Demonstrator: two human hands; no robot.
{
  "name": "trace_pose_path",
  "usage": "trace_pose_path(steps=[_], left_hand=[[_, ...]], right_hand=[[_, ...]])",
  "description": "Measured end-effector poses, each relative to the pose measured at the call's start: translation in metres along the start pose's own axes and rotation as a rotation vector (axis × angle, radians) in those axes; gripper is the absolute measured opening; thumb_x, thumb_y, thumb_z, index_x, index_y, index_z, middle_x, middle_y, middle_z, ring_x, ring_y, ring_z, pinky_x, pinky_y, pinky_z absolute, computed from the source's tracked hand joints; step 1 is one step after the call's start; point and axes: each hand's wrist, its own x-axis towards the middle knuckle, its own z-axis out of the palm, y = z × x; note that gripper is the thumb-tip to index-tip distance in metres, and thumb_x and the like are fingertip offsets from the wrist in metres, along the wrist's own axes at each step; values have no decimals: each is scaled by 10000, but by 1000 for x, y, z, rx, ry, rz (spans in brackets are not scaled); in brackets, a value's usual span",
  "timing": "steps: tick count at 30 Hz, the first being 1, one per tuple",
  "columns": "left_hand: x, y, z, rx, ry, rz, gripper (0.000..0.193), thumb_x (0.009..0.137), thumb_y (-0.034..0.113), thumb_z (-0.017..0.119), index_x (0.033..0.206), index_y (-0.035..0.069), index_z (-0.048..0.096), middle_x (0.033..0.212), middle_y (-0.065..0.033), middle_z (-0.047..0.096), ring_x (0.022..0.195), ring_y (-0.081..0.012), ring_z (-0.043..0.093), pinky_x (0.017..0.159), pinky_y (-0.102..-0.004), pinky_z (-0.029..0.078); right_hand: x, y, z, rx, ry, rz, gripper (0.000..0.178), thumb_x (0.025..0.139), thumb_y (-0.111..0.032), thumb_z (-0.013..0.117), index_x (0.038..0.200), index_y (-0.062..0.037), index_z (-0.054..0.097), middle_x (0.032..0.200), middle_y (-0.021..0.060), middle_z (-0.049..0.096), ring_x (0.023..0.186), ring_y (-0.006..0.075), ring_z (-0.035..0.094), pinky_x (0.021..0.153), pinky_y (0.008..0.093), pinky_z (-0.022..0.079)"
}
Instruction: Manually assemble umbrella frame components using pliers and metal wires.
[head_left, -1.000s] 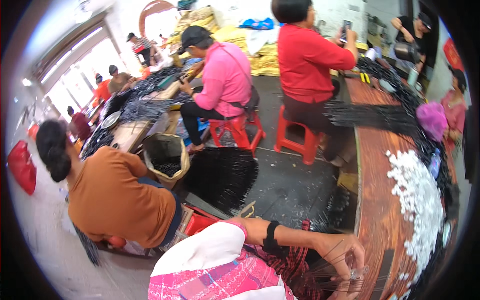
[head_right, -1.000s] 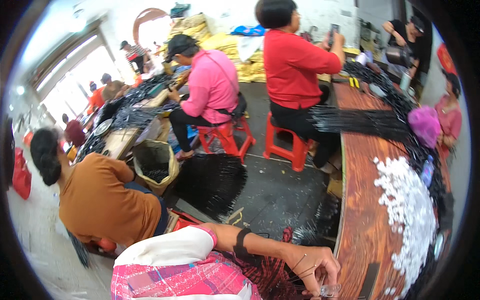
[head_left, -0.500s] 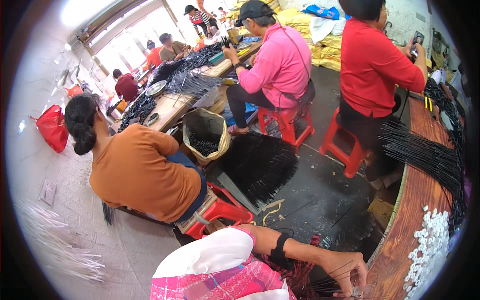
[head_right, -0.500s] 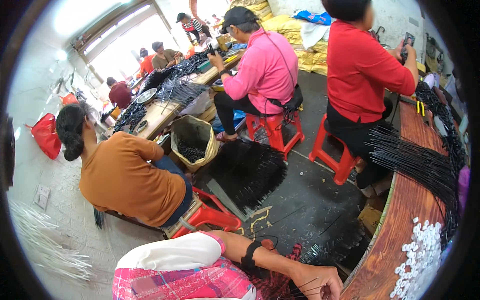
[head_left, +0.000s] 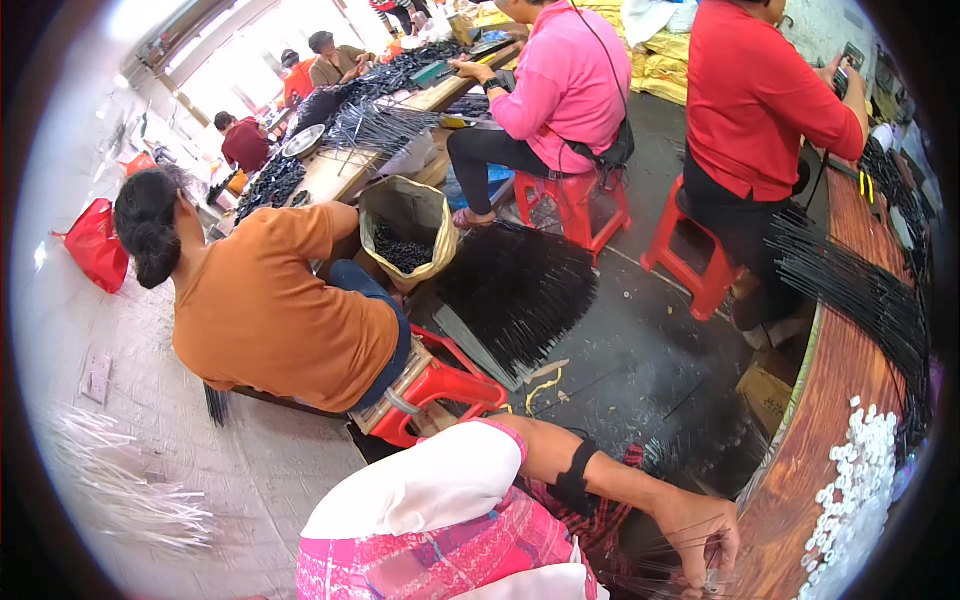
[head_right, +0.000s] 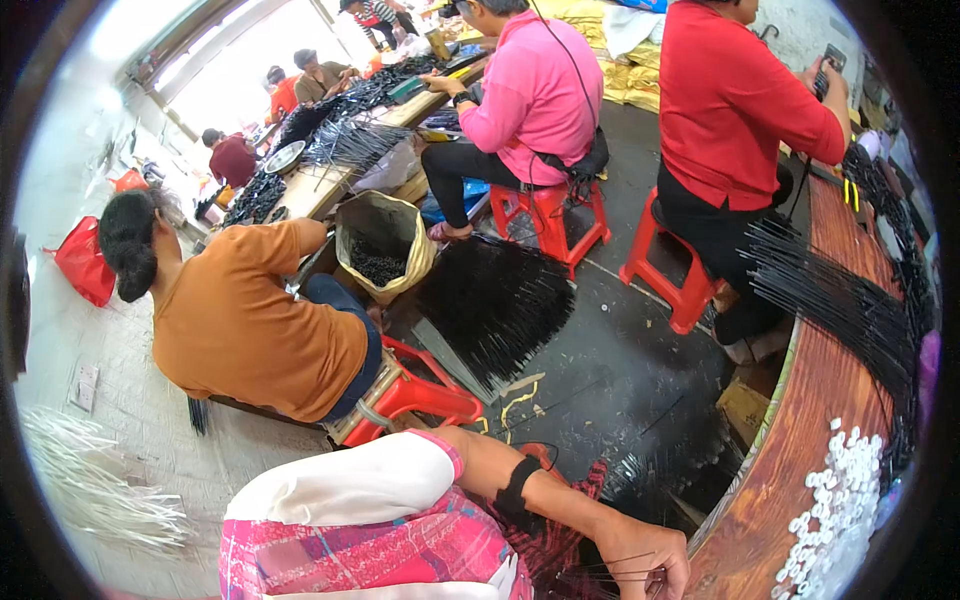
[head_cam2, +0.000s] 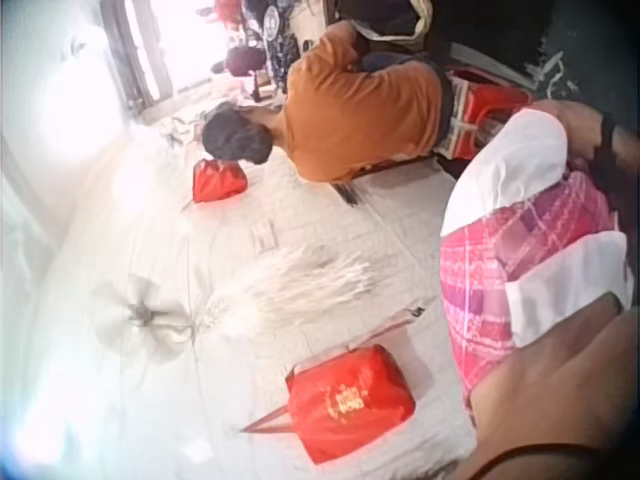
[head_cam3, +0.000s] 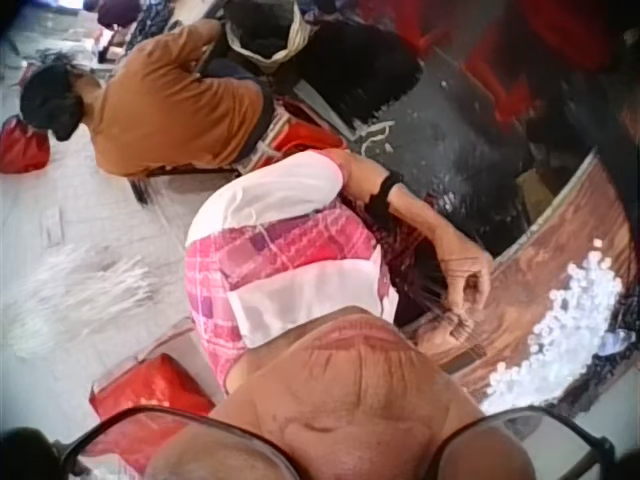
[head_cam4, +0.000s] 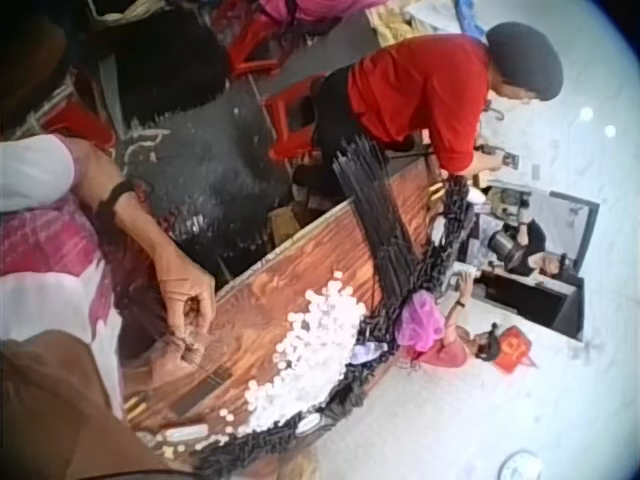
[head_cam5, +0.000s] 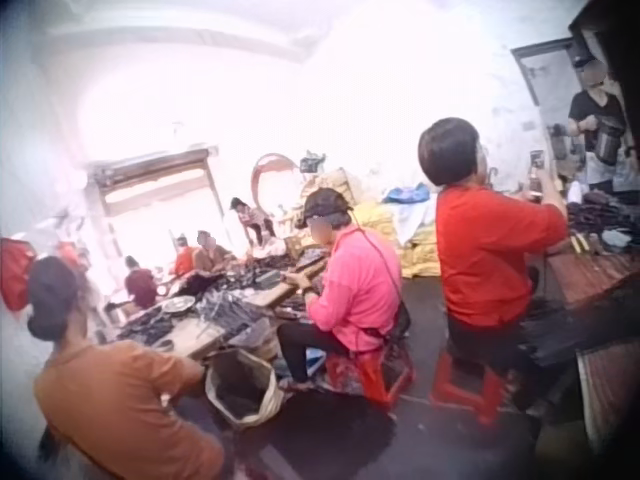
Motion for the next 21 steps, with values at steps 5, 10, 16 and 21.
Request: trace_pose_path(steps=[5,10,16,21], left_hand=[[1,-1,-1,153,-106,-10,318,679,-7,787,958,-91,660,769,-128,688,673,-131,657,586,-247,522],[0,7,13,89,-209,-141,314,675,49,783,950,-47,666,800,-69,643,688,-115,647,592,-230,521],[2,-13,30,162,-295,-254,285,709,116,766,958,7,678,837,-46,652,701,-86,631,603,-225,514],[-7,-1,43,-19,-458,-403,308,769,6,706,1058,-62,624,896,-119,676,759,-192,688,660,-286,562]], right_hand=[[-6,18,-3,148,-15,-84,251,922,-220,612,1037,1,584,905,115,623,786,183,588,732,323,507],[-48,33,-15,268,81,-182,238,919,-212,617,1032,-4,587,906,109,623,791,182,591,751,330,514],[-83,3,2,238,366,66,225,722,9,648,941,2,595,908,76,633,829,139,601,766,293,493],[-110,1,0,305,185,51,189,743,-50,684,909,11,617,842,92,654,780,167,620,744,303,500]])
